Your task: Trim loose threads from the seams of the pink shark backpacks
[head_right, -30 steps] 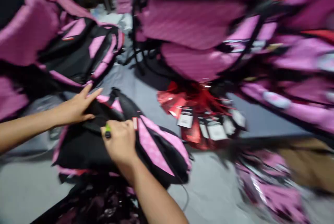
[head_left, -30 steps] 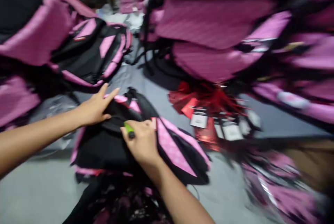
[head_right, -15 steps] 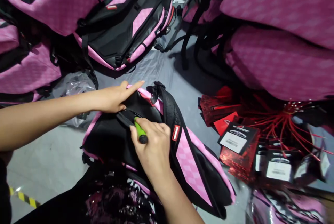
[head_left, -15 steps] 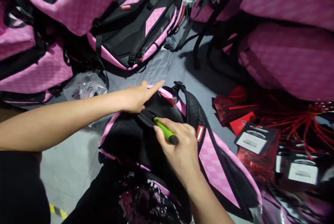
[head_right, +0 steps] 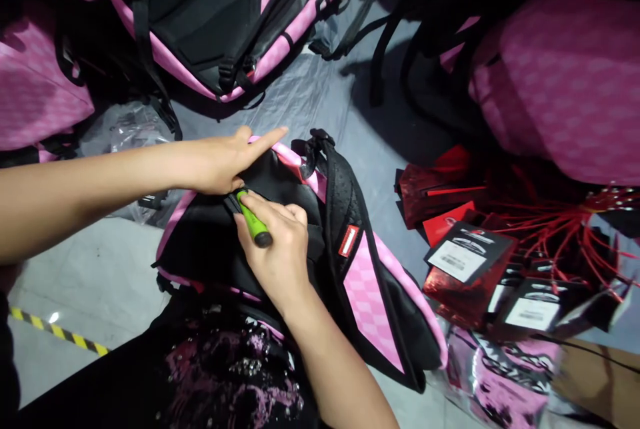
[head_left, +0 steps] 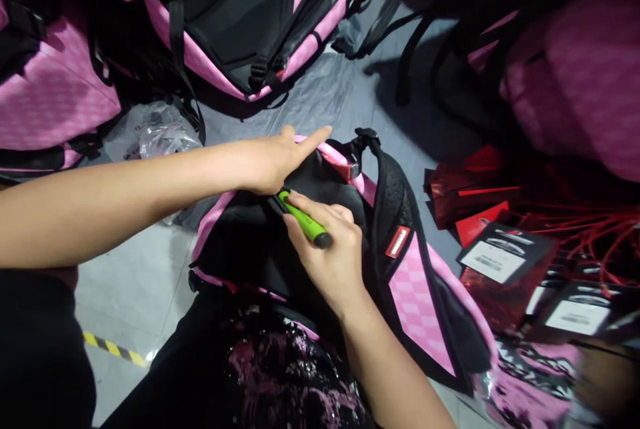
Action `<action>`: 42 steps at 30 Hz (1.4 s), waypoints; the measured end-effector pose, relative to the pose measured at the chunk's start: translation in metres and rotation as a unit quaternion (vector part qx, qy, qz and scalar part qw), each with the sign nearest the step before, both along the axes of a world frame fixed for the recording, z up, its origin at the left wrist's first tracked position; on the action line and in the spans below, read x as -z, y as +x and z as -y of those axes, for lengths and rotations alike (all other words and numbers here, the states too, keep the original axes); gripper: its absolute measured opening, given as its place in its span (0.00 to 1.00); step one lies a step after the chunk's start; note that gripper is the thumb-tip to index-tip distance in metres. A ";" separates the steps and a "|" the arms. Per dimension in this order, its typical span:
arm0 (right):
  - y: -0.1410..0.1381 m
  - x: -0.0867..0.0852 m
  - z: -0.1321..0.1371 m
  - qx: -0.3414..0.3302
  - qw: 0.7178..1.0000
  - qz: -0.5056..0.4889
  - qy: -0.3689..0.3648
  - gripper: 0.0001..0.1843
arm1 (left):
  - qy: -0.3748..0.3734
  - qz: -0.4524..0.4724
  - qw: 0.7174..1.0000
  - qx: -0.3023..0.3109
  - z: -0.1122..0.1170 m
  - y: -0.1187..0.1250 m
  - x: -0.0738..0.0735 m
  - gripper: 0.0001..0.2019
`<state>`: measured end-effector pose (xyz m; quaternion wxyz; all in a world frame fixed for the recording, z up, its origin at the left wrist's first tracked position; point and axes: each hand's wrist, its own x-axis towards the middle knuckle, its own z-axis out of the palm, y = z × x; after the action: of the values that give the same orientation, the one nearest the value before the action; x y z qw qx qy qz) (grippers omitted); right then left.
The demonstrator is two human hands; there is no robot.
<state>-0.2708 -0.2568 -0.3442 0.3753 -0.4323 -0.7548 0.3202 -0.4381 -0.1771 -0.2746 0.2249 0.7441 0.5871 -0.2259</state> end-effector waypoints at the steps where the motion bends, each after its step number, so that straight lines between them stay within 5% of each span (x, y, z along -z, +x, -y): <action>1: 0.000 0.000 -0.001 -0.004 1.000 0.000 -0.007 0.10 | -0.001 0.001 1.000 -0.001 -0.001 0.000 0.001 0.56; 32: 0.003 -0.004 -0.010 0.014 0.999 0.017 -0.039 0.10 | -0.026 0.005 1.000 0.001 -0.008 -0.001 -0.001 0.54; 42: 0.005 0.004 -0.016 -0.029 0.999 0.021 -0.032 0.11 | -0.028 0.044 0.999 -0.002 -0.006 -0.001 -0.001 0.52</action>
<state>-0.2655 -0.2406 -0.3481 0.3356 -0.4286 -0.7640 0.3462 -0.4389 -0.1714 -0.2732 0.2715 0.7456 0.5715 -0.2091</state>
